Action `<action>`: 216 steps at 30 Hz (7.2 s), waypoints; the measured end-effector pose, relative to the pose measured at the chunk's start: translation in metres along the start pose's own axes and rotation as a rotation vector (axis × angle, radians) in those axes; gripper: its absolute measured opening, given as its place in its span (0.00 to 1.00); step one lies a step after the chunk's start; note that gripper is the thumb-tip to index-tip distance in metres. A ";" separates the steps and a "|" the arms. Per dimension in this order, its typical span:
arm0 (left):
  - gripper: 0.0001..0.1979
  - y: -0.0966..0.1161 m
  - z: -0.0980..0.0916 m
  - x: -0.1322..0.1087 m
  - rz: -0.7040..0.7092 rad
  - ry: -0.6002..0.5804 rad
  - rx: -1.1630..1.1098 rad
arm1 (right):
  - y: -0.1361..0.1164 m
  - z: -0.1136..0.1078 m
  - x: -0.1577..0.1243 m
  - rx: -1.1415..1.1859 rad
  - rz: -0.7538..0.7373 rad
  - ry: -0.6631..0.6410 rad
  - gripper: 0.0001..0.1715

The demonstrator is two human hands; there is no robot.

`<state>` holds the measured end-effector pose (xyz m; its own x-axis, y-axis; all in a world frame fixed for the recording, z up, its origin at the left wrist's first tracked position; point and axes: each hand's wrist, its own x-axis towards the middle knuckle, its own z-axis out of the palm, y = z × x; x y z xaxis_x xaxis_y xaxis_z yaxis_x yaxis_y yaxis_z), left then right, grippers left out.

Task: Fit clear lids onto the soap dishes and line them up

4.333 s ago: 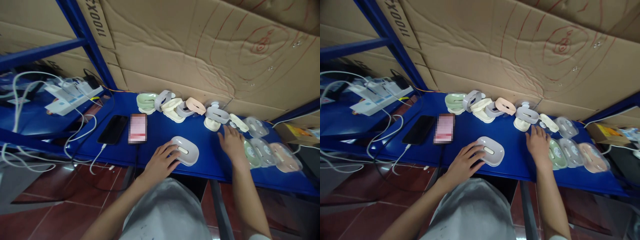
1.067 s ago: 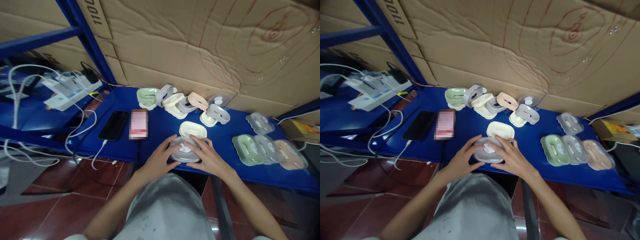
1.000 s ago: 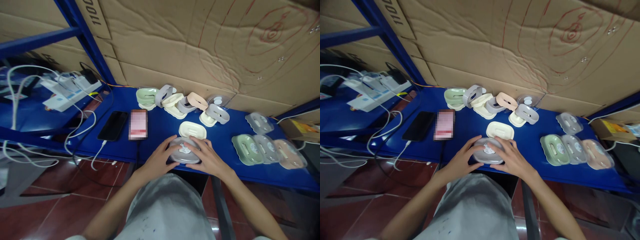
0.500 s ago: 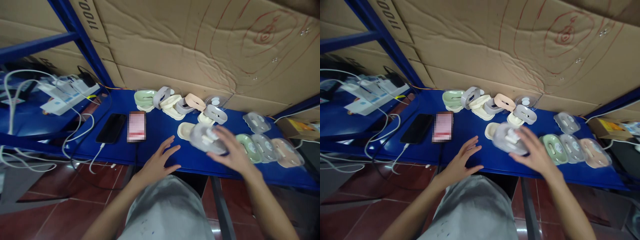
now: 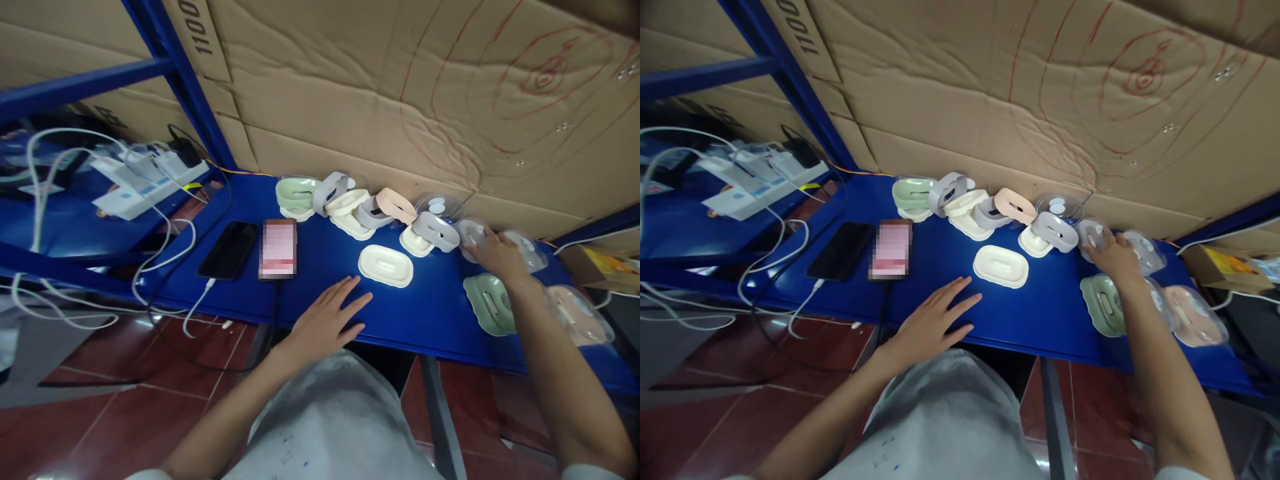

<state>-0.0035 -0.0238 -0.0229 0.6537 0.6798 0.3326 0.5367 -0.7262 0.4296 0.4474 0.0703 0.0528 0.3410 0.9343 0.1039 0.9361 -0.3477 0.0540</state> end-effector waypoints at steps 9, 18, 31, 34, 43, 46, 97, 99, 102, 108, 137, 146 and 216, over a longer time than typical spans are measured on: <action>0.27 0.002 0.000 0.002 -0.013 -0.026 0.040 | -0.075 -0.004 -0.023 -0.170 -0.338 0.013 0.32; 0.30 0.000 0.004 0.000 -0.029 -0.006 0.056 | -0.127 -0.013 -0.092 -0.043 -0.580 0.315 0.26; 0.34 0.006 0.002 0.002 -0.099 0.066 0.061 | -0.147 0.015 -0.124 0.265 -1.116 0.285 0.19; 0.34 0.005 0.002 0.001 -0.093 0.072 0.068 | -0.142 0.014 -0.122 0.378 -1.124 0.273 0.16; 0.33 0.002 0.004 0.001 -0.060 0.056 0.088 | -0.132 0.029 -0.155 0.334 -1.031 0.262 0.19; 0.26 0.002 0.003 0.001 -0.043 0.055 0.091 | -0.133 0.025 -0.163 0.362 -1.116 0.202 0.17; 0.32 -0.005 0.005 -0.003 -0.270 0.168 -0.276 | -0.138 0.027 -0.161 0.601 -0.989 0.070 0.38; 0.31 -0.004 0.004 -0.003 -0.270 0.164 -0.264 | -0.138 0.028 -0.160 0.604 -0.994 0.086 0.39; 0.31 -0.002 0.003 -0.002 -0.258 0.157 -0.232 | -0.136 0.030 -0.161 0.583 -0.995 0.108 0.40; 0.32 0.000 0.002 0.000 -0.221 0.101 -0.124 | -0.128 0.035 -0.164 0.514 -0.966 0.107 0.46; 0.19 -0.002 0.007 -0.002 -0.113 0.101 0.015 | 0.051 0.004 -0.008 0.220 0.115 0.539 0.41; 0.17 0.000 0.007 0.000 -0.085 0.136 0.048 | -0.007 0.000 -0.013 -0.162 0.170 0.298 0.46; 0.16 0.002 0.004 0.002 -0.131 0.226 0.040 | -0.119 0.011 -0.099 1.401 -0.269 0.163 0.15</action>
<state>0.0011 -0.0239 -0.0251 0.4438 0.7708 0.4571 0.6325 -0.6308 0.4495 0.3029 0.0207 0.0250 0.2197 0.9053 0.3636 0.3143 0.2872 -0.9048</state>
